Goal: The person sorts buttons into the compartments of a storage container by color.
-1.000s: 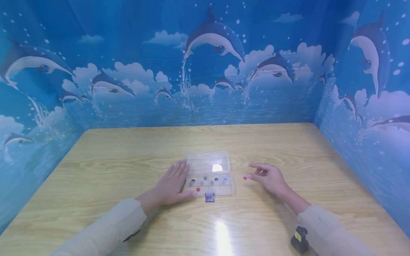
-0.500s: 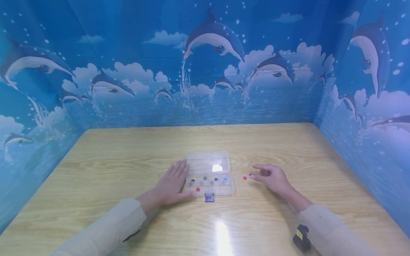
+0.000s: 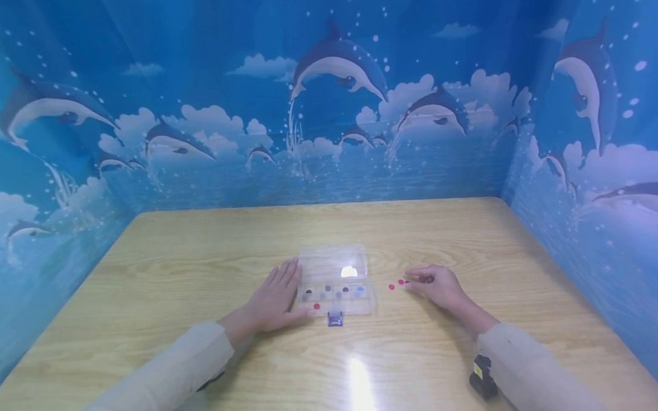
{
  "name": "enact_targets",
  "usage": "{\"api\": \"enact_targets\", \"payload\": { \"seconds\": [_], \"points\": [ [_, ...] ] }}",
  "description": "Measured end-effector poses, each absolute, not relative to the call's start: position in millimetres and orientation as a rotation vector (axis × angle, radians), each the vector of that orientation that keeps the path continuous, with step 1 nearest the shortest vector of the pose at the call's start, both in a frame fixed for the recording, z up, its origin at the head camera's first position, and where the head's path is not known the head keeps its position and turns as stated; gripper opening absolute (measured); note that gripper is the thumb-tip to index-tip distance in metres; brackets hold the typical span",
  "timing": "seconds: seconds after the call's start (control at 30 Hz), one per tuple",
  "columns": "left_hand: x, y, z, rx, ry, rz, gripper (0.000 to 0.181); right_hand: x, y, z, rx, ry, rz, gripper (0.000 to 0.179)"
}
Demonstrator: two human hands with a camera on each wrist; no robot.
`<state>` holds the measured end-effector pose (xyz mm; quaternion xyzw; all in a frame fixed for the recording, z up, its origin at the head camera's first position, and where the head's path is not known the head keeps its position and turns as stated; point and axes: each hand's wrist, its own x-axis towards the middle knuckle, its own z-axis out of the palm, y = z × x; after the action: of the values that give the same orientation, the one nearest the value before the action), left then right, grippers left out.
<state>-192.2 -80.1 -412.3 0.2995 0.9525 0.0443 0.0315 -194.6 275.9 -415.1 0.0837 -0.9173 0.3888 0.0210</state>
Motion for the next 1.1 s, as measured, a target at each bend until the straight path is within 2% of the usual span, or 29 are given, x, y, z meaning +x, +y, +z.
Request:
{"api": "enact_targets", "payload": {
  "seconds": [1.1],
  "points": [
    [-192.3, -80.5, -413.7, 0.919, 2.935, 0.150, 0.096, -199.6, 268.8, -415.1, 0.110, -2.949, 1.097, 0.014]
  ]
}}
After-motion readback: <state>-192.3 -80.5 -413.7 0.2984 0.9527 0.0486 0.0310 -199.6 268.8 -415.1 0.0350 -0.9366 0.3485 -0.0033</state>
